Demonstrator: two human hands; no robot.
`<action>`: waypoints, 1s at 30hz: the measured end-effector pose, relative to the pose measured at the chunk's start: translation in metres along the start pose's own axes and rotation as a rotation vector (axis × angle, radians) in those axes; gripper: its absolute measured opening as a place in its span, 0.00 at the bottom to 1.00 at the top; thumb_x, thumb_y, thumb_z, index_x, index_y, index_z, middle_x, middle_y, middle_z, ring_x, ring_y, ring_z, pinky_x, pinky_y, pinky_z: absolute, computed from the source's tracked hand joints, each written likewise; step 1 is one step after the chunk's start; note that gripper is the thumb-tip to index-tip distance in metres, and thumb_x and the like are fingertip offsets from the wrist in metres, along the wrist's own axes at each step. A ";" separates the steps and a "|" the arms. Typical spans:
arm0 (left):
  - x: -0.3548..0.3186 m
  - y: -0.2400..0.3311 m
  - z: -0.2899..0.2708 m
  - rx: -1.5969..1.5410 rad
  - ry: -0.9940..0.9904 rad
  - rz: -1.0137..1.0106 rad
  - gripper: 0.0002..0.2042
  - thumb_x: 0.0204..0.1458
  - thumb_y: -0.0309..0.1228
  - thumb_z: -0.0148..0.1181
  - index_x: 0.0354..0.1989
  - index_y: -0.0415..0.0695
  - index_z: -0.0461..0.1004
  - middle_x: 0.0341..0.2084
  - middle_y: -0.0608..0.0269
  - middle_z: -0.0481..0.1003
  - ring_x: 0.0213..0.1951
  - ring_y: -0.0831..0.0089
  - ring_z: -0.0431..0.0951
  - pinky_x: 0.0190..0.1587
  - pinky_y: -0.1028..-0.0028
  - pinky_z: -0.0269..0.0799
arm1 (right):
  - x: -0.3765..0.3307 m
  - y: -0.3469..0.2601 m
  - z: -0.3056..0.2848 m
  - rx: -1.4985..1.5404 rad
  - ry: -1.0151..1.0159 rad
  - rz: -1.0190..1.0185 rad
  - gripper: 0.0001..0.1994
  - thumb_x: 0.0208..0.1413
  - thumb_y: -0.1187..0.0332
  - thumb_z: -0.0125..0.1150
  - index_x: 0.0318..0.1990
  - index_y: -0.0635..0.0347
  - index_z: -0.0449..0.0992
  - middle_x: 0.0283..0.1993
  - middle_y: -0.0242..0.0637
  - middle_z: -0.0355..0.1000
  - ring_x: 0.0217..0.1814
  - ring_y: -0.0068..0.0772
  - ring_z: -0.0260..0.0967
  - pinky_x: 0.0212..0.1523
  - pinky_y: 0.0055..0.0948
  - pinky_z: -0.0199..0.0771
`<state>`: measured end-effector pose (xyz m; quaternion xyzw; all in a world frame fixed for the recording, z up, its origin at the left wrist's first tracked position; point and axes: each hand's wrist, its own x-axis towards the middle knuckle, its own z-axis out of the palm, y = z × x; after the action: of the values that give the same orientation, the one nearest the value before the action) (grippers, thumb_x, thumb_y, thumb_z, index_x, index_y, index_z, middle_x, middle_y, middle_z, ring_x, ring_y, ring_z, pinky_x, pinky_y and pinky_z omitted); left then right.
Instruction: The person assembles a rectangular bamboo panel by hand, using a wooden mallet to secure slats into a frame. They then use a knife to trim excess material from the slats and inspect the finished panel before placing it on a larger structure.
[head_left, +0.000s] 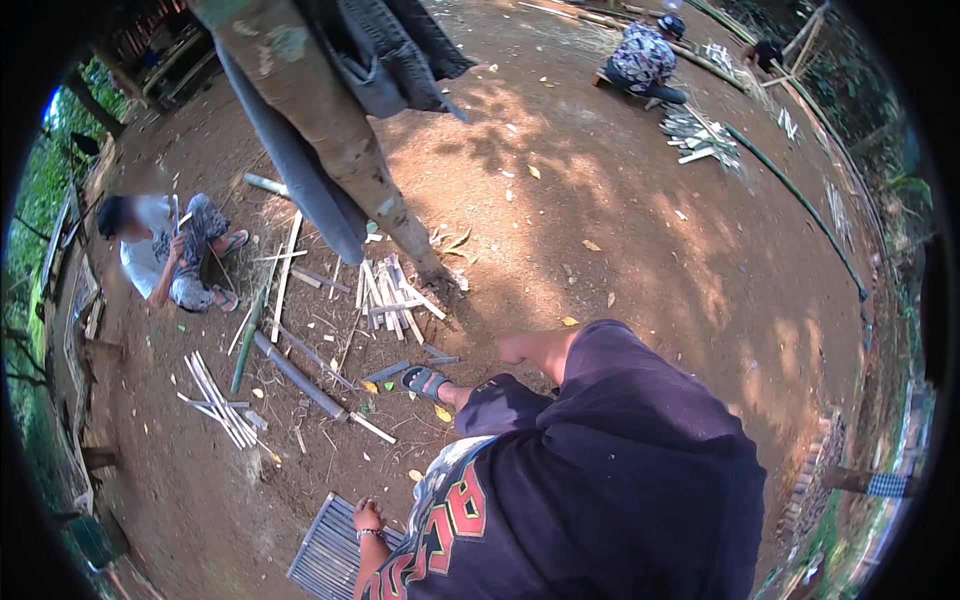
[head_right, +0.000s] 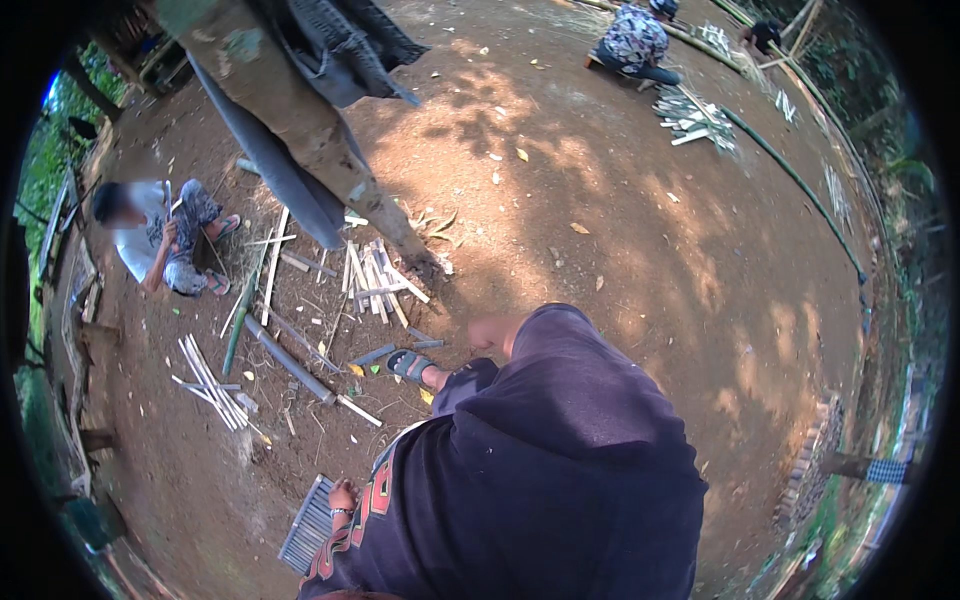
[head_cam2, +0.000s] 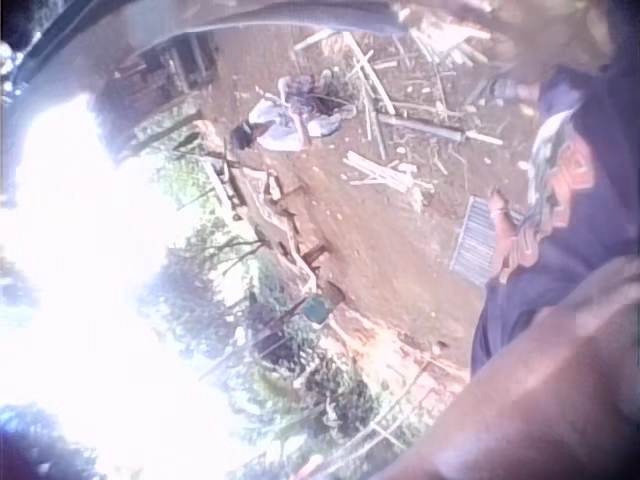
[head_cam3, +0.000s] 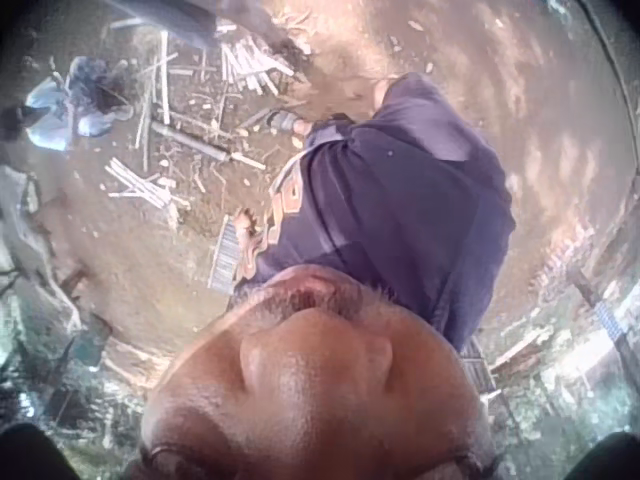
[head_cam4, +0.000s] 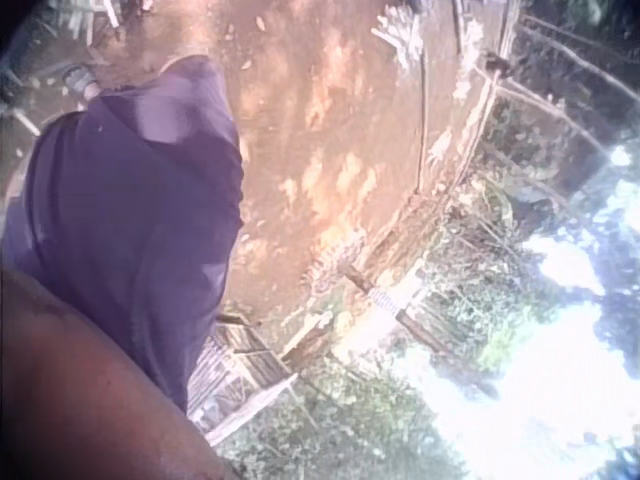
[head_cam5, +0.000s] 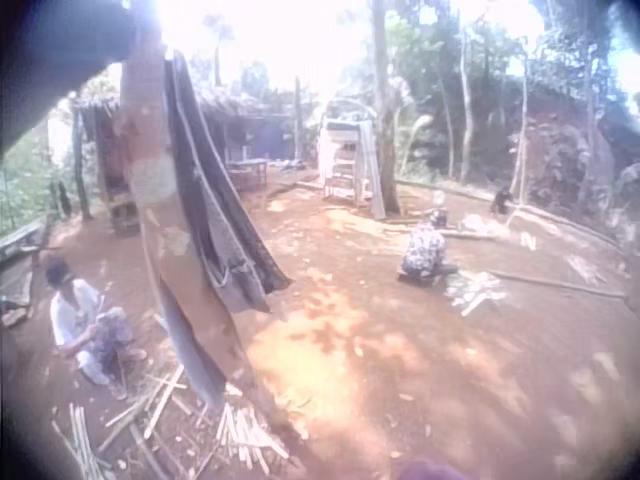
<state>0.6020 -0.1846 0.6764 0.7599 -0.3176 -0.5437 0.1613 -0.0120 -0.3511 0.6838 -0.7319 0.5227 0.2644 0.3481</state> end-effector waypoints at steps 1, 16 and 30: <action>0.006 0.000 -0.004 0.006 0.020 0.007 0.08 0.61 0.37 0.52 0.43 0.52 0.75 0.37 0.69 0.77 0.35 0.70 0.75 0.35 0.56 0.69 | -0.028 0.017 0.010 -0.039 0.028 -0.039 0.15 0.52 0.63 0.57 0.39 0.62 0.85 0.44 0.51 0.80 0.49 0.54 0.77 0.49 0.49 0.77; 0.038 0.147 0.163 0.762 0.069 0.307 0.32 0.55 0.63 0.57 0.30 0.39 0.76 0.25 0.58 0.81 0.25 0.70 0.80 0.30 0.70 0.74 | -0.275 0.079 0.160 0.840 0.303 0.550 0.26 0.62 0.45 0.51 0.47 0.61 0.82 0.50 0.52 0.78 0.56 0.52 0.74 0.58 0.45 0.72; 0.028 0.341 0.499 1.548 -0.160 0.736 0.24 0.63 0.53 0.46 0.41 0.44 0.80 0.42 0.45 0.81 0.44 0.48 0.82 0.48 0.55 0.74 | -0.490 0.341 0.150 1.102 1.051 0.445 0.20 0.58 0.51 0.65 0.49 0.54 0.82 0.37 0.39 0.79 0.37 0.36 0.76 0.40 0.36 0.74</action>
<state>0.0401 -0.4075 0.6791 0.4640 -0.8356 -0.1392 -0.2590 -0.4925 -0.0208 0.8794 -0.3615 0.8083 -0.3490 0.3070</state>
